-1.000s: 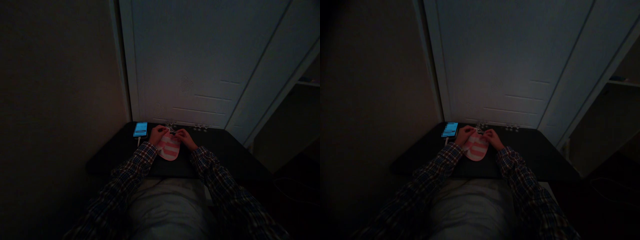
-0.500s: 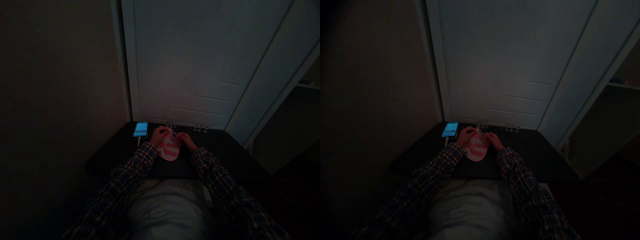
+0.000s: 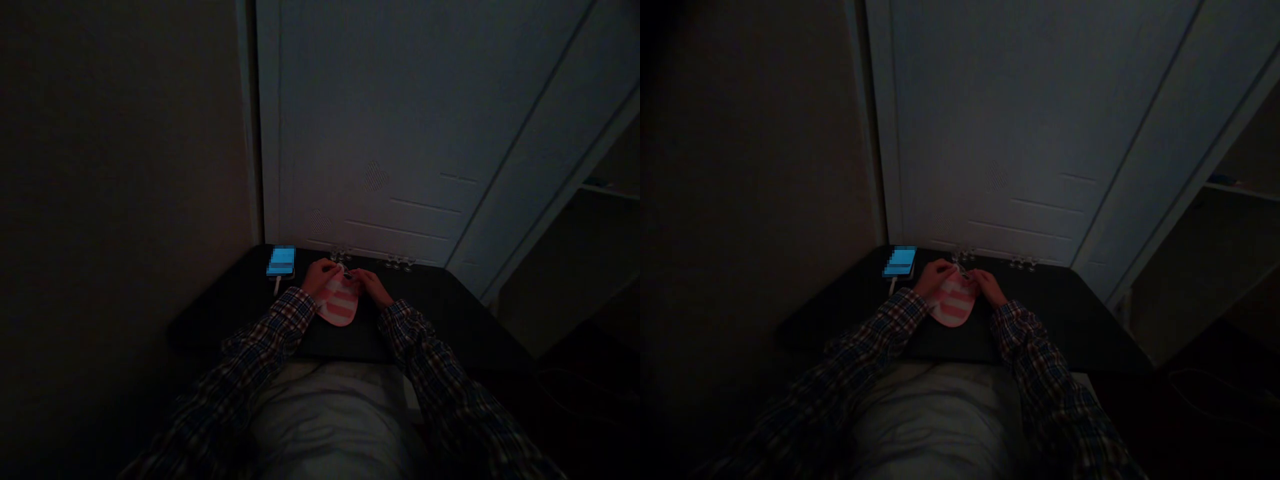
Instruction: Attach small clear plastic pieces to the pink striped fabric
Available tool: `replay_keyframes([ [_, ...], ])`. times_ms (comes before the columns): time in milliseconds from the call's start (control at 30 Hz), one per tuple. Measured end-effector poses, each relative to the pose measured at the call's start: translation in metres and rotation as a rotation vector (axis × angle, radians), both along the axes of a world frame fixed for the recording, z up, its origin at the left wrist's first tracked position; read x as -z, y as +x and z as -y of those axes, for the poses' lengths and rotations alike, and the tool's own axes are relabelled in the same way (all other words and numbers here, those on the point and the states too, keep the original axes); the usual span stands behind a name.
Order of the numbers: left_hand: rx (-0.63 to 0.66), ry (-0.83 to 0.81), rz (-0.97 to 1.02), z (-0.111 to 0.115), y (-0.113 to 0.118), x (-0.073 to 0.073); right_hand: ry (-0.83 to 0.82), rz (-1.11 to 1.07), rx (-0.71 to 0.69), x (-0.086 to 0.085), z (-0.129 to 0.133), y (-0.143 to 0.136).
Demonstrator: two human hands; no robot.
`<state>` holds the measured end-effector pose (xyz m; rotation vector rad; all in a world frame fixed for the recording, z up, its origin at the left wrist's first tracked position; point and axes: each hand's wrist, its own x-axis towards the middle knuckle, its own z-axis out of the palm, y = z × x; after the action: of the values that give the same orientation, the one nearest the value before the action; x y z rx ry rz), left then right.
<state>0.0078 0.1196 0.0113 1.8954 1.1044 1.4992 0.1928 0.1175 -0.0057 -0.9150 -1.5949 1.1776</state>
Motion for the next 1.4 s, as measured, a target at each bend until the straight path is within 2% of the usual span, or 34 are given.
replay_keyframes([
  [367, -0.030, 0.019, -0.026, -0.0053, -0.0015, 0.0027, 0.083, -0.024, 0.052, 0.0016, 0.0023, -0.0002],
  [633, -0.019, 0.085, -0.069, -0.0030, -0.0005, 0.0001, 0.084, -0.014, 0.076, 0.0003, 0.0003, 0.0032],
  [1000, 0.007, 0.124, -0.076, -0.0023, -0.0011, 0.0008, 0.049, 0.006, 0.036, 0.0020, 0.0002, 0.0029],
  [1400, -0.105, 0.045, -0.023, -0.0069, -0.0039, 0.0050, 0.015, 0.023, 0.008, -0.0017, 0.0033, -0.0024],
])
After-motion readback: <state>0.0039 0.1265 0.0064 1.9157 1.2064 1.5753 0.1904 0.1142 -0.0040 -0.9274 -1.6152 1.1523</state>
